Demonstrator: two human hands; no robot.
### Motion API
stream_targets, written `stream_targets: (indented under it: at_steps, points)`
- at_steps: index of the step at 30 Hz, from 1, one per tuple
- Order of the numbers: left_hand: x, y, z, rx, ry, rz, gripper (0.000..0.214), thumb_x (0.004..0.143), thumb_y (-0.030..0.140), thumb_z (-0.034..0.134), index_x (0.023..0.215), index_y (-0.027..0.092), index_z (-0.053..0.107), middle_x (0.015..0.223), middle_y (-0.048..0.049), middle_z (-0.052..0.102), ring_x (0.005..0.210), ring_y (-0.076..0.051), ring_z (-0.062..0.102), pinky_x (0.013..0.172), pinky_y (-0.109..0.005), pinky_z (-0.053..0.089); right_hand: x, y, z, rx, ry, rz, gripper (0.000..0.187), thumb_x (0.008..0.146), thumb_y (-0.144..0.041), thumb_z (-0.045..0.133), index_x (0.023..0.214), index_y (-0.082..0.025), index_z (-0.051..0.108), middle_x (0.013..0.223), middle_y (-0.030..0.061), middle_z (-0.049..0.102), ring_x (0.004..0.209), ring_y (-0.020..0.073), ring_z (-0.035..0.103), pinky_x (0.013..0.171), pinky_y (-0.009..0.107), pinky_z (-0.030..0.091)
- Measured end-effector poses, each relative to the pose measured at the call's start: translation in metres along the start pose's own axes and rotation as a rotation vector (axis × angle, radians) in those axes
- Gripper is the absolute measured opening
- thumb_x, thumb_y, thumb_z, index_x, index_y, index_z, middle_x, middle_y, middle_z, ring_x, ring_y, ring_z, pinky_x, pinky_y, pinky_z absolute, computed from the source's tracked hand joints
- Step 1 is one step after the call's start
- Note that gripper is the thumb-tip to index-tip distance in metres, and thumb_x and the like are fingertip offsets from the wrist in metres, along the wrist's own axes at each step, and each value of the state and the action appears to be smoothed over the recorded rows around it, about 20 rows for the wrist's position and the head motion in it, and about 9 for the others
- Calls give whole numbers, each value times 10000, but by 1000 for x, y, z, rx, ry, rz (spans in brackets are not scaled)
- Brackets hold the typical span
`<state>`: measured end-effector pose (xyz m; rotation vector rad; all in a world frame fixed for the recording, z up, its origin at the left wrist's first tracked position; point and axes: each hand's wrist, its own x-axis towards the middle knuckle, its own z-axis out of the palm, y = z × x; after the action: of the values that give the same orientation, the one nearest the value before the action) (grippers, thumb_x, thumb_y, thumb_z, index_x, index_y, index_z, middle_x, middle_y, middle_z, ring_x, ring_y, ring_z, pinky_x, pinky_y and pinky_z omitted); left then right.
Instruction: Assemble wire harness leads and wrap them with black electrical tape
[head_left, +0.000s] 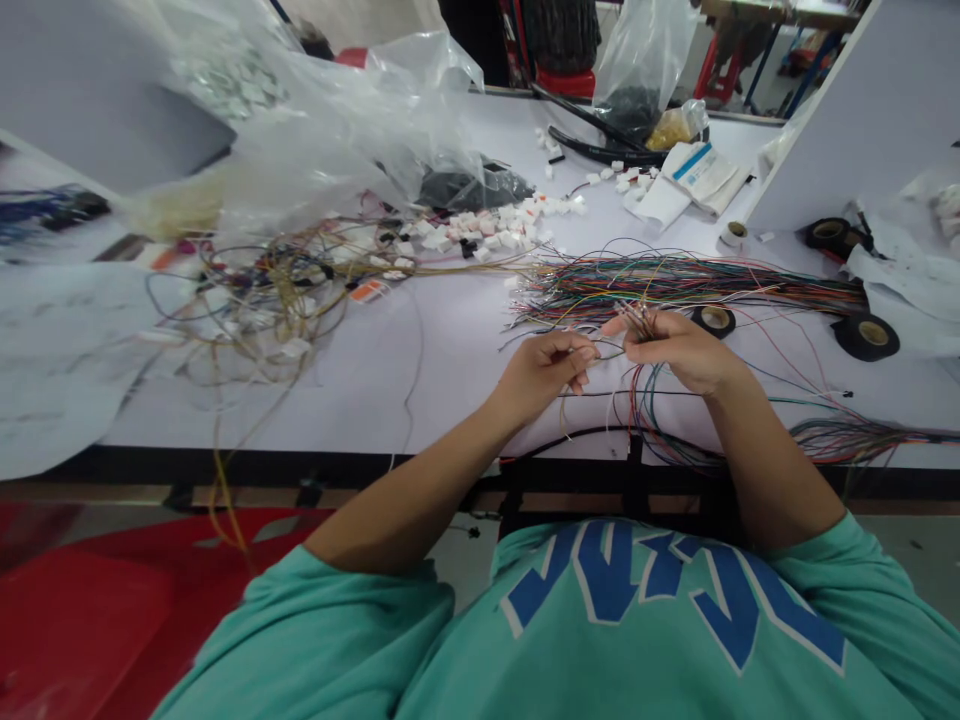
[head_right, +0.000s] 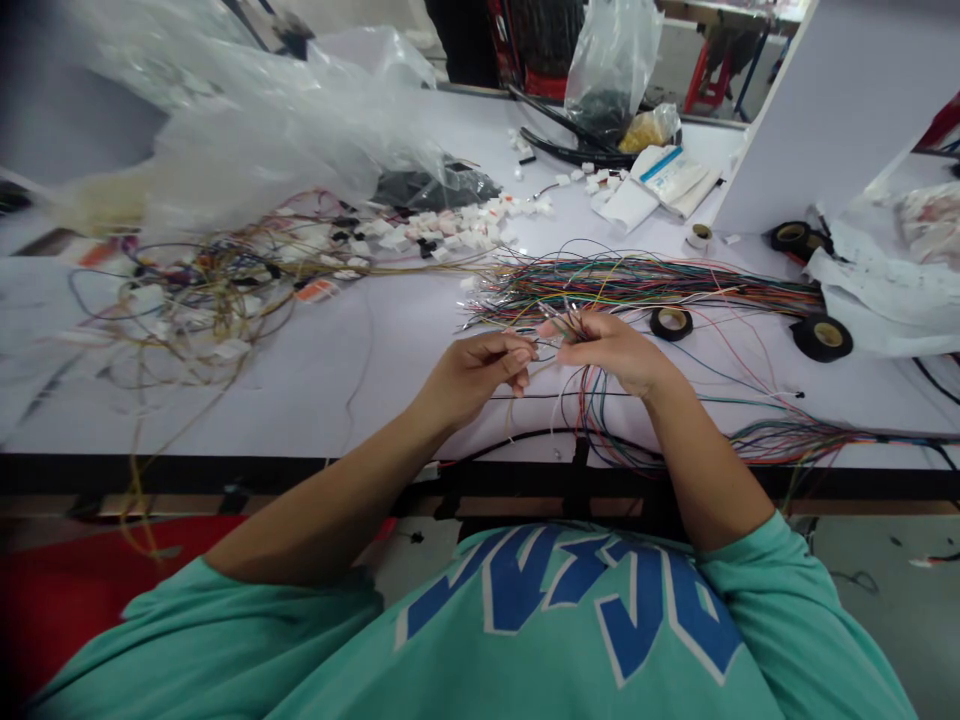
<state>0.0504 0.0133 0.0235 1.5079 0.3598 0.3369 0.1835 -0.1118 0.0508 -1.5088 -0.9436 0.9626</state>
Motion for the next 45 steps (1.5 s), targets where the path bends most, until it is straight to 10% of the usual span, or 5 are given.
stream_targets:
  at_steps: [11,18,33,45]
  points:
    - [0,12,-10,-123,-127,-89,326,554,397,787,629,119,633,518,-6,566,424,-82,508,385,-181,438,3,3,-13,137,184,-92,202,797,-316,582,679,-152,574,549,-39,501,505,62,432,518,210,369]
    - [1,16,-13,-226,-105,-136,346,500,385,829,636,116,657,561,-25,609,407,-81,509,358,-175,418,2,-1,-7,145,136,-236,322,781,-486,595,724,-172,548,585,-52,502,479,50,398,484,207,351]
    - [-1,12,-9,-194,-30,92,303,577,413,781,609,137,663,435,14,517,360,-77,463,336,-186,375,7,8,3,151,127,-62,362,616,-424,726,846,-188,574,568,-89,444,525,58,408,528,229,375]
    - [-1,11,-9,-119,46,78,306,584,428,756,603,145,641,456,19,533,347,-64,453,337,-185,377,5,4,5,106,34,-114,408,642,-556,669,640,-165,554,565,-43,503,478,50,396,481,220,374]
